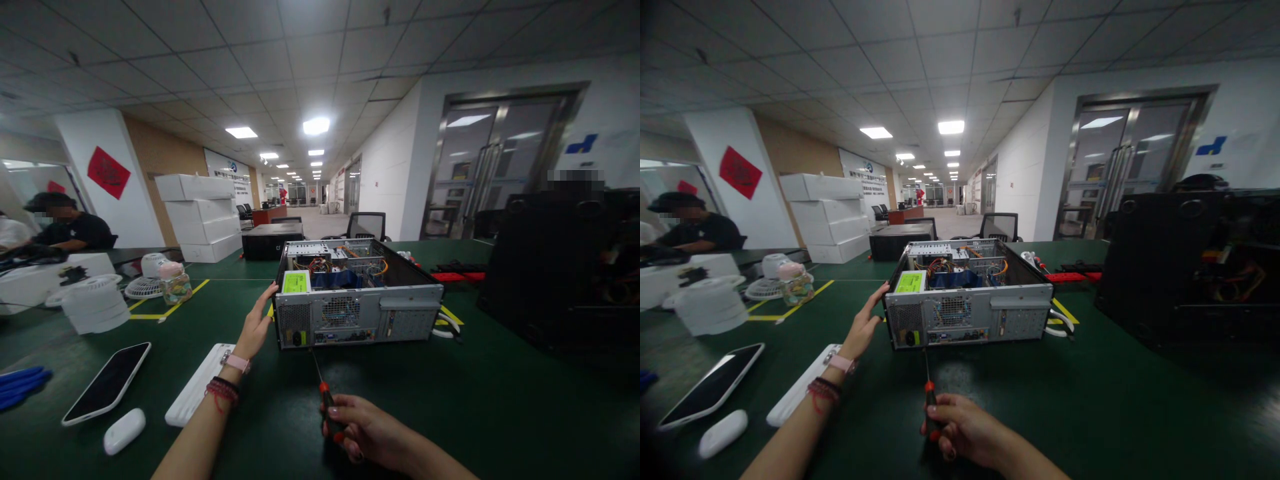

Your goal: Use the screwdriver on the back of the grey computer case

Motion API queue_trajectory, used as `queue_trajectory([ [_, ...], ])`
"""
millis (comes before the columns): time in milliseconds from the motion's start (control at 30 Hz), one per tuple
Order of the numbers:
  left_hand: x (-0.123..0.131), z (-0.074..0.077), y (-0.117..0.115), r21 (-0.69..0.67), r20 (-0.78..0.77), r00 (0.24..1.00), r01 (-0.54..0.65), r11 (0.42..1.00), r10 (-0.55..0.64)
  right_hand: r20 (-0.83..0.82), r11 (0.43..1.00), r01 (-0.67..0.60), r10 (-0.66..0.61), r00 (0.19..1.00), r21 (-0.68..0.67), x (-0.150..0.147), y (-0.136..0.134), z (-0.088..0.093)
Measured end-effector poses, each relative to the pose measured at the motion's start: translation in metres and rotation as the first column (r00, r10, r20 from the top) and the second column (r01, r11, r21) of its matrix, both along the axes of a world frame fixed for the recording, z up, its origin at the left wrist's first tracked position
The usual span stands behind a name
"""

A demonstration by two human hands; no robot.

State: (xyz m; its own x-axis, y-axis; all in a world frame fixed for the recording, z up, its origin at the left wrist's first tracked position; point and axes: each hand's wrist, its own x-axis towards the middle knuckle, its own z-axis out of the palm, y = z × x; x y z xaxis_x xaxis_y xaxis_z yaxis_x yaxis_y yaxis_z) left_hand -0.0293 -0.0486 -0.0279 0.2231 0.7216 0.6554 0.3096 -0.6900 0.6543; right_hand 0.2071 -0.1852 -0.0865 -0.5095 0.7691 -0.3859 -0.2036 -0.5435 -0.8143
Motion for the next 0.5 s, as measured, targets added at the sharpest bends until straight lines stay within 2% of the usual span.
queue_trajectory([
  [300, 0.0, 0.001, 0.0, -0.013, 0.011, 1.0, 0.009, 1.0, -0.008, 0.043, 1.0, -0.016, 0.016, 0.999, 0.011, -0.002, 0.004, -0.004],
  [500, 0.001, 0.002, -0.002, -0.023, 0.014, 1.0, 0.005, 1.0, -0.005, 0.019, 0.983, -0.181, 0.181, 0.983, -0.009, 0.0, 0.014, 0.0],
])
